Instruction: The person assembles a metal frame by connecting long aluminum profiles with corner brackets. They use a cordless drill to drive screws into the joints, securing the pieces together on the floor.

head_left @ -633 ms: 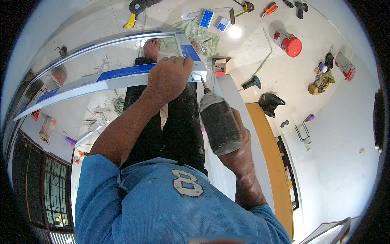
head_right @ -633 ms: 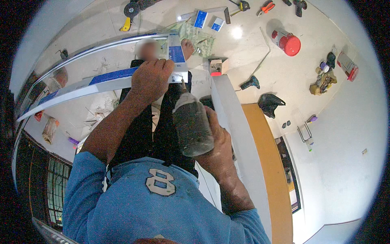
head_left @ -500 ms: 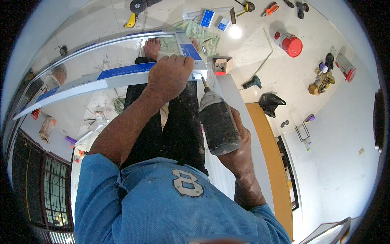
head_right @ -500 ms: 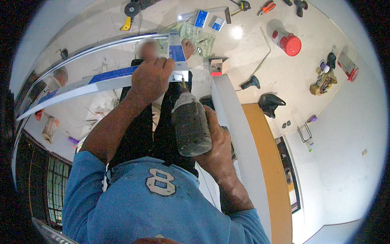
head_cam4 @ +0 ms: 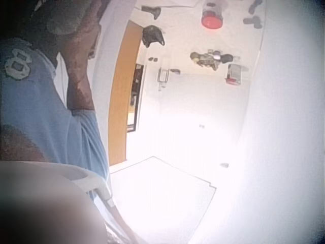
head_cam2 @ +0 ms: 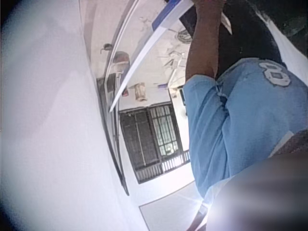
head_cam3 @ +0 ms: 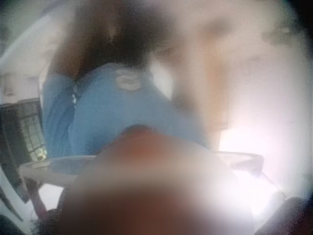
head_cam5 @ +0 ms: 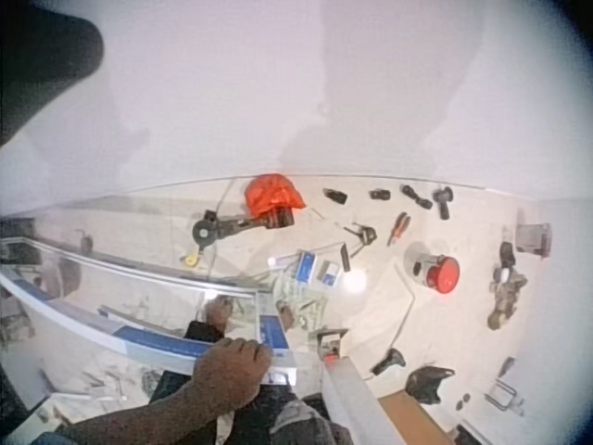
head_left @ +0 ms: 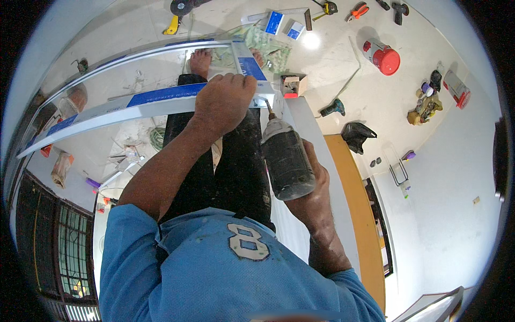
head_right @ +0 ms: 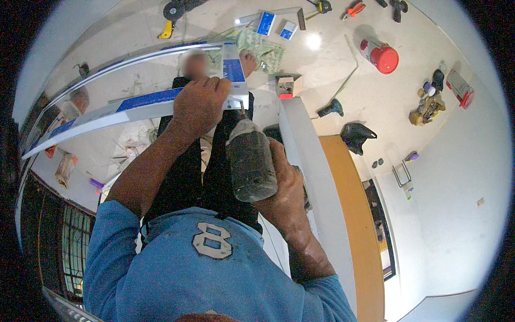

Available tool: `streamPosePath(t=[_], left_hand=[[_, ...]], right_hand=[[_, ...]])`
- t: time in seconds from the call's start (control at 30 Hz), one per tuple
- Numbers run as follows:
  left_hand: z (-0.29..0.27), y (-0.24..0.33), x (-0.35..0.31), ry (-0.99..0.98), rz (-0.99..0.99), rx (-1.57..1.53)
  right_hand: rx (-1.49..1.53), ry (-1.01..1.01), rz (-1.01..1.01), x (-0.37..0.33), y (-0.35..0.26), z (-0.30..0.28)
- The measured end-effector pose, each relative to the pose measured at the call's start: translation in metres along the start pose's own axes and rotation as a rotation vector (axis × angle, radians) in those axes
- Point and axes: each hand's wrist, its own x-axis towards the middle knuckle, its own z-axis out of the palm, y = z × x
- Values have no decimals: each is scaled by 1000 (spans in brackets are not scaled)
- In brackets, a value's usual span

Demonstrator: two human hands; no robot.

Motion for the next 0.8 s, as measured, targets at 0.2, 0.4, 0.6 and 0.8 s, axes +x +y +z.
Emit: streamPosePath(t=[0.2, 0.4, 0.6, 0.8], left_hand=[[-2, 0, 2, -33, -9, -6], [-1, 0, 1, -10, -10, -6], [1, 1, 1, 26, -8, -27], [-1, 2, 2, 67, -7, -21]], right_hand=[[-11, -50, 18, 3, -9, -7], [-83, -62, 11, 7, -11, -13], [-87, -69, 54, 12, -17, -21], [-45, -88, 73, 16, -21, -23]])
